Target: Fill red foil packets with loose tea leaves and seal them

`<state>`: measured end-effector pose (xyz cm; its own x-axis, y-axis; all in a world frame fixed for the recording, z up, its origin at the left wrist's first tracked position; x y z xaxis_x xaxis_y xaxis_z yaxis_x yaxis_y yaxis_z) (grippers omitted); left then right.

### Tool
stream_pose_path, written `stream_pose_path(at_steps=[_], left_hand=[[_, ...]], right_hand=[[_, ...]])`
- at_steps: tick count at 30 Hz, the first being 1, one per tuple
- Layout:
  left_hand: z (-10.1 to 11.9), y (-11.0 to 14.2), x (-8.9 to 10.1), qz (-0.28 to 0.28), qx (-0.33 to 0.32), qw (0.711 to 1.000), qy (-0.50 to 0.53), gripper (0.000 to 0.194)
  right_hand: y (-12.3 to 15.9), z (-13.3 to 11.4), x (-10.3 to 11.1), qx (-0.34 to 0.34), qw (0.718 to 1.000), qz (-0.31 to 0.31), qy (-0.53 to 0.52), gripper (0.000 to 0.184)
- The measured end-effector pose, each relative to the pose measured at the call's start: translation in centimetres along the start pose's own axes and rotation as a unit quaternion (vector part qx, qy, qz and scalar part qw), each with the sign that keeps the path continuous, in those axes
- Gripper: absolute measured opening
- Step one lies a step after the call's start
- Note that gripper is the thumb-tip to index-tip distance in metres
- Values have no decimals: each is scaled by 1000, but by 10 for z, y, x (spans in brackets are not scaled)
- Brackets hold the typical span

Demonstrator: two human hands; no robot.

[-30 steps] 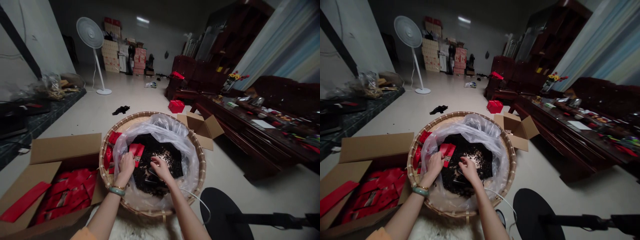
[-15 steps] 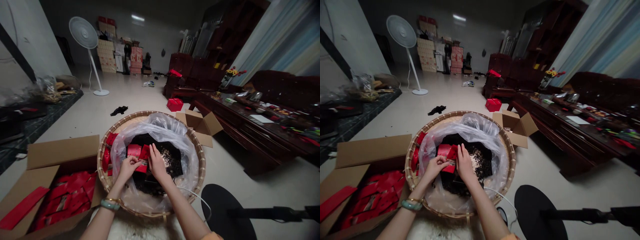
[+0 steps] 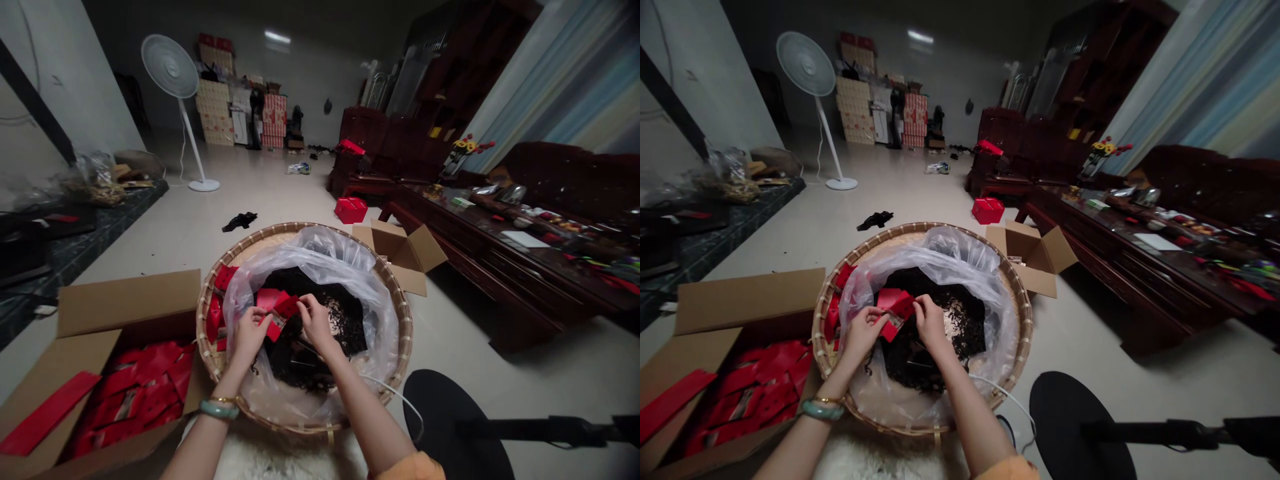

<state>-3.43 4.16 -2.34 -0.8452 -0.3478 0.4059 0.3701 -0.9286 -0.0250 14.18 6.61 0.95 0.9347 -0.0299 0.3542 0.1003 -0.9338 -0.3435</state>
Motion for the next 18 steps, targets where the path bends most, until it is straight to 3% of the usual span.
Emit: stream_pose_path(at_steps=[2,4,8,14,18], left_hand=[[7,0,6,43,-84,993,-65,28],[12,1,9,31,-129,987,-88,27],[13,8,2,-60,-84,995,2,21],[18,22,-13,-33,-48,993,99,22],[16,26,-21,-36,-23,990,137,27]], right_hand=[[-1,0,-3,-24,998,-9,-51,19],[-1,0,-5,-27,995,-21,-94,19],[4,-3,-3,8,997,-17,-72,29],[22,-5,-6,148,980,12,132,48],[29,0,-10,191,958,21,211,53]])
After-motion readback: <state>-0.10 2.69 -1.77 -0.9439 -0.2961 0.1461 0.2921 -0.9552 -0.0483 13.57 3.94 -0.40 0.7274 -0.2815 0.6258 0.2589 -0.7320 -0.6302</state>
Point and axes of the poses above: each hand's wrist, its own y-axis away from the middle knuckle, its own x-axis out of the back of the hand, z = x × y, the point moved 3 cm from there along -y, towards the middle knuckle, and after that the axes turned 6 degrees about -y, right-handed, at the moved point
